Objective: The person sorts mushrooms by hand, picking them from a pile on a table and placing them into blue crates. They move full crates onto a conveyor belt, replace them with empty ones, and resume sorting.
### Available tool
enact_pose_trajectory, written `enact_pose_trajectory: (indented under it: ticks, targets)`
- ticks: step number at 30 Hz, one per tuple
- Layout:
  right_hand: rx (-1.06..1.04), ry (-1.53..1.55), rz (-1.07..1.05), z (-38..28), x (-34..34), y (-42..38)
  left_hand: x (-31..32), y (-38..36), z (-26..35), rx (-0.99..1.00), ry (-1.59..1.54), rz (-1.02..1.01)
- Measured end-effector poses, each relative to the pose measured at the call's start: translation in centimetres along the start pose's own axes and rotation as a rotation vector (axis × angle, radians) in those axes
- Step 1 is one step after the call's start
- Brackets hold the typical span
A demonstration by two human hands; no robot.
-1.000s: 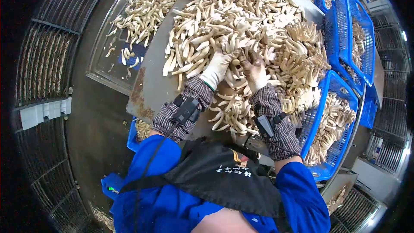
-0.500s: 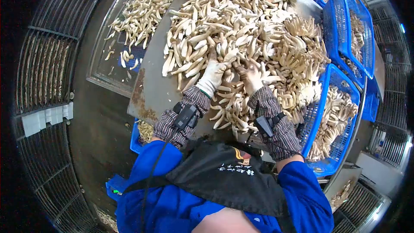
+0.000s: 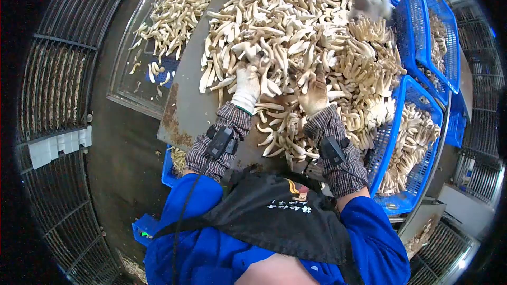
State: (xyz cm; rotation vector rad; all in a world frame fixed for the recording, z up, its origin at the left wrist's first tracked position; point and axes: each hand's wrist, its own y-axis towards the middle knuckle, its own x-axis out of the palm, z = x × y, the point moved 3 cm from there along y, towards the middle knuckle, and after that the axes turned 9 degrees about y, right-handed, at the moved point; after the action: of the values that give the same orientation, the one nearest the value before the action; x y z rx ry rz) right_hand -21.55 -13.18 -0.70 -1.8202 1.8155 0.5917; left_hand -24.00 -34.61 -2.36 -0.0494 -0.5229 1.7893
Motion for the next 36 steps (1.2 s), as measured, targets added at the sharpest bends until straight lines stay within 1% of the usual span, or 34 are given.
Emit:
enact_pose_trajectory:
  ticks: [1,2,3,5,6,7,8,9,10,11,12,13,14,15,16,17,18,19,20,21,22,23,24,26,27,28,29,30,31,32,33,34,36]
  targets:
    - [-0.205,-0.451,-0.129,0.6,0.6,0.2,-0.1,0.2,0.2,-0.04,0.006,0.048]
    - [-0.206,-0.45,-0.129,1.2,1.3,0.1,-0.1,0.2,0.6,-0.027,0.005,0.023]
    - [-0.082,-0.041,0.005,2.1,1.3,0.1,-0.4,1.2,0.2,0.067,0.006,0.042]
    - [0.276,0.179,0.245,1.5,0.9,0.5,-0.3,0.7,2.1,0.151,0.086,0.065]
    - [0.176,0.284,0.255,4.5,2.7,1.3,-0.4,-0.1,3.2,0.142,0.164,0.071]
    - [0.184,0.131,0.205,1.3,1.6,1.4,-2.0,1.9,1.6,0.071,0.425,0.06]
    - [0.193,-0.022,0.152,-2.4,0.6,1.3,-2.2,1.9,1.7,0.072,0.427,0.063]
    - [0.063,-0.156,0.216,-1.6,2.1,2.3,-2.1,1.7,2.1,0.114,0.386,-0.029]
    - [0.109,-0.265,0.112,-0.7,3.4,3.5,-2.0,1.3,2.7,0.152,0.346,-0.122]
    - [0.091,-0.334,0.048,-1.5,3.4,4.3,-1.0,0.7,3.7,0.194,0.274,-0.168]
    - [0.071,-0.403,-0.014,-2.3,3.3,5.1,-1.5,1.3,3.5,0.172,0.488,-0.242]
    - [0.194,-0.268,-0.026,-2.9,3.1,5.9,-1.6,1.0,3.9,0.25,0.707,-0.194]
    - [0.206,-0.167,0.047,-2.9,2.9,6.2,-1.3,-0.1,5.1,0.325,0.924,-0.14]
    - [0.217,-0.091,0.113,-2.6,2.4,5.9,-1.2,-1.3,6.2,0.348,1.151,-0.087]
    - [0.223,-0.017,0.181,-3.2,1.4,5.4,-1.6,-1.1,5.1,0.428,1.256,0.006]
    - [0.216,0.276,0.215,-3.1,1.2,4.4,-1.1,-1.7,5.4,0.501,1.196,-0.005]
    - [0.174,0.311,0.174,-2.7,1.9,3.5,-0.5,-2.7,5.3,0.568,1.135,-0.02]
    - [0.133,0.348,0.133,-2.3,2.5,2.6,0.5,-3.8,5.1,0.753,0.974,-0.046]
    - [-0.011,0.294,0.103,-2.6,3.1,0.8,0.6,-3.7,2.6,0.585,0.779,-0.185]
    - [-0.155,0.242,0.08,-3.0,3.7,-1.0,0.8,-3.8,0.3,0.404,0.584,-0.28]
    - [-0.347,0.096,0.175,-1.7,4.9,-2.6,0.7,-4.3,-1.2,0.146,0.452,-0.374]
    - [-0.047,0.425,-0.095,-3.6,3.4,-2.6,0.9,-3.5,-1.9,0.238,0.539,-0.24]
    - [0.093,0.319,-0.041,-2.9,2.3,-2.8,0.3,-3.8,-2.7,0.313,0.288,-0.083]
    - [0.251,-0.12,-0.053,-2.0,0.9,-2.8,-1.4,-4.5,-3.1,0.12,0.416,0.035]
    - [0.176,-0.275,-0.057,0.7,2.2,-2.9,-2.0,-4.5,-4.7,0.179,0.217,0.0]
    - [0.176,-0.27,-0.057,0.7,2.4,-2.7,-2.3,-5.4,-4.5,0.18,0.221,0.0]
    - [0.209,-0.312,-0.098,0.7,2.7,-2.4,-2.3,-6.5,-4.2,0.111,0.35,-0.058]
    - [0.237,-0.354,-0.136,0.6,2.9,-2.2,-2.3,-7.4,-3.9,0.251,0.518,-0.07]
    - [0.254,-0.208,-0.12,-0.4,2.3,-2.3,-2.2,-8.3,-3.7,0.397,0.682,-0.058]
    - [0.249,-0.205,-0.115,-2.2,1.5,-2.6,-2.5,-8.6,-3.9,0.005,0.614,-0.172]
    - [0.251,-0.092,-0.122,-4.1,0.8,-3.4,-2.2,-9.0,-2.5,0.387,0.69,-0.123]
    - [0.259,0.018,-0.134,-5.1,0.8,-4.6,-2.3,-9.6,-3.6,0.308,0.462,-0.233]
    - [-0.227,-0.044,-0.161,-6.1,2.9,-7.9,-2.6,-10.7,-5.7,0.096,-0.005,-0.394]
